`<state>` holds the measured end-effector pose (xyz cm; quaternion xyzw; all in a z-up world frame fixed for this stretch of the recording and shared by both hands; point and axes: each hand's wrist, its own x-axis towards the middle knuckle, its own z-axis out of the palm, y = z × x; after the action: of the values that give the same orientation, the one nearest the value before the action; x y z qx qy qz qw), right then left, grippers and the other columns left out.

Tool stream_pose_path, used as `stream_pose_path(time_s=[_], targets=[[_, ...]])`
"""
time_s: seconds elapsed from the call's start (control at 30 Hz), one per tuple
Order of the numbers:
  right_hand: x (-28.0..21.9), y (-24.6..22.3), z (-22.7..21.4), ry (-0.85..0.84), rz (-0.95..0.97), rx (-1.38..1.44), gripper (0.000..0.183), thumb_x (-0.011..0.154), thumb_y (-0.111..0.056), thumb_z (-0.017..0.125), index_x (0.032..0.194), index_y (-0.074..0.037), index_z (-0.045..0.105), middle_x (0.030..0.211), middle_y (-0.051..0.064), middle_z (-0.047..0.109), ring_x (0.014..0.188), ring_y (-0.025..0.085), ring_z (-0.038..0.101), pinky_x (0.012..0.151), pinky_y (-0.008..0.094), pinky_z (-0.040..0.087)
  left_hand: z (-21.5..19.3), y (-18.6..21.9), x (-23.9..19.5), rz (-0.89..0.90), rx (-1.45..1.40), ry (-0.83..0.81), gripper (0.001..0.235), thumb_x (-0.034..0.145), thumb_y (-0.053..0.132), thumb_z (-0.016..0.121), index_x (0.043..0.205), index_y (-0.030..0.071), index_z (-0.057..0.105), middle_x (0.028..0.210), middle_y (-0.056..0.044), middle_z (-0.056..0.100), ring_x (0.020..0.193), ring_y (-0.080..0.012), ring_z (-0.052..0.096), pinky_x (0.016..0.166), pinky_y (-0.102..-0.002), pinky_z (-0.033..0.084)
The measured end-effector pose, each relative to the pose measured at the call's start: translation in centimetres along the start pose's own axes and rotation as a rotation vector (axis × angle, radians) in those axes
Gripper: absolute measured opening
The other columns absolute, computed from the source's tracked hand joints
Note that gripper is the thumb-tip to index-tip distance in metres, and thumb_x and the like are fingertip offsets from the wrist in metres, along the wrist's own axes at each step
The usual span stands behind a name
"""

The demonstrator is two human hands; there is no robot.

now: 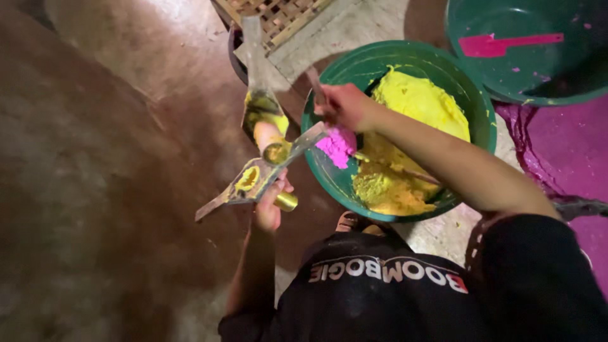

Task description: The person uses a wooden applicator to scoop yellow and pink powders from green basins and applies them into circular molds on a purple surface. They repeatedly fill the molds with yellow powder first, then add pink powder into the center of each yellow ring.

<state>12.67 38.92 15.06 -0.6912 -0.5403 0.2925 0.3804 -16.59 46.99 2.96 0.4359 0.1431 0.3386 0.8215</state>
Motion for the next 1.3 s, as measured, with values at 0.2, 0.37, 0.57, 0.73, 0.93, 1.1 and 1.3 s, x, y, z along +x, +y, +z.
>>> stream_pose_path(time_s=[0.2,0.37,0.57,0.73,0.93,1.1,1.3], targets=[[-3.0,2.7,-2.1,-0.019,0.081,-0.305,0.063,0.089,-0.036,0.074,0.136,-0.009,0.041,0.093,0.022,0.07,0.083,0.038,0.069,0.07,0.047,0.054,-0.4,-2.5,1.4,-0.052,0.124,0.036,0.039,0.091,0.0,0.064,0.129,0.002,0.058,0.103,-0.01,0.068,0.089,-0.0189,0.065,0.081,-0.034,0.054],[-16.5,2.2,-4.0,-0.574,0.67,-0.838,0.09,0.085,-0.056,0.072,0.148,-0.008,0.029,0.111,0.016,0.069,0.097,0.036,0.071,0.082,0.045,0.059,-0.4,-6.4,1.4,-0.005,0.142,-0.082,0.023,0.104,-0.002,0.066,0.126,-0.006,0.063,0.112,-0.011,0.066,0.102,-0.0216,0.066,0.093,-0.038,0.055],[-18.1,-0.9,-2.2,-0.367,0.254,-0.925,0.056,0.077,-0.013,0.061,0.131,-0.013,0.045,0.111,0.016,0.063,0.095,0.033,0.07,0.069,0.044,0.059,2.7,-7.3,-0.3,0.16,0.598,-0.139,0.054,0.098,-0.004,0.07,0.148,-0.001,0.049,0.133,-0.011,0.066,0.122,-0.0239,0.064,0.109,-0.04,0.05],[-17.0,-3.4,-7.4,-0.498,0.534,-0.996,0.019,0.095,-0.017,0.053,0.114,-0.016,0.053,0.107,0.008,0.067,0.1,0.029,0.071,0.082,0.044,0.06,7.4,-8.5,-0.8,0.05,-0.138,-0.104,0.08,0.096,0.003,0.072,0.161,0.014,0.028,0.153,-0.007,0.05,0.138,-0.0239,0.054,0.116,-0.043,0.046],[-14.4,-3.5,-7.9,-0.474,0.543,-1.111,0.035,0.104,-0.036,0.05,0.124,-0.008,0.053,0.107,0.015,0.073,0.099,0.036,0.071,0.079,0.05,0.058,8.7,-12.3,0.2,-0.16,-0.761,-0.038,0.064,0.103,0.014,0.066,0.155,0.018,0.03,0.15,-0.011,0.048,0.136,-0.0292,0.052,0.117,-0.05,0.043],[-11.9,-1.1,-6.4,-0.416,0.292,-1.179,0.021,0.093,-0.017,0.055,0.106,-0.008,0.07,0.103,0.015,0.073,0.091,0.036,0.073,0.074,0.05,0.059,9.3,-13.2,0.5,0.043,-0.538,-0.123,0.059,0.109,0.009,0.06,0.16,0.015,0.032,0.154,-0.01,0.053,0.141,-0.0244,0.055,0.122,-0.046,0.045],[-10.7,2.5,-4.0,-0.405,0.236,-1.082,0.021,0.087,-0.019,0.061,0.101,-0.02,0.077,0.09,0.012,0.074,0.085,0.035,0.073,0.072,0.048,0.058,10.6,-13.0,0.6,0.197,-0.33,-0.055,0.054,0.108,0.017,0.06,0.157,0.017,0.037,0.149,-0.008,0.054,0.135,-0.0238,0.056,0.116,-0.044,0.047]])
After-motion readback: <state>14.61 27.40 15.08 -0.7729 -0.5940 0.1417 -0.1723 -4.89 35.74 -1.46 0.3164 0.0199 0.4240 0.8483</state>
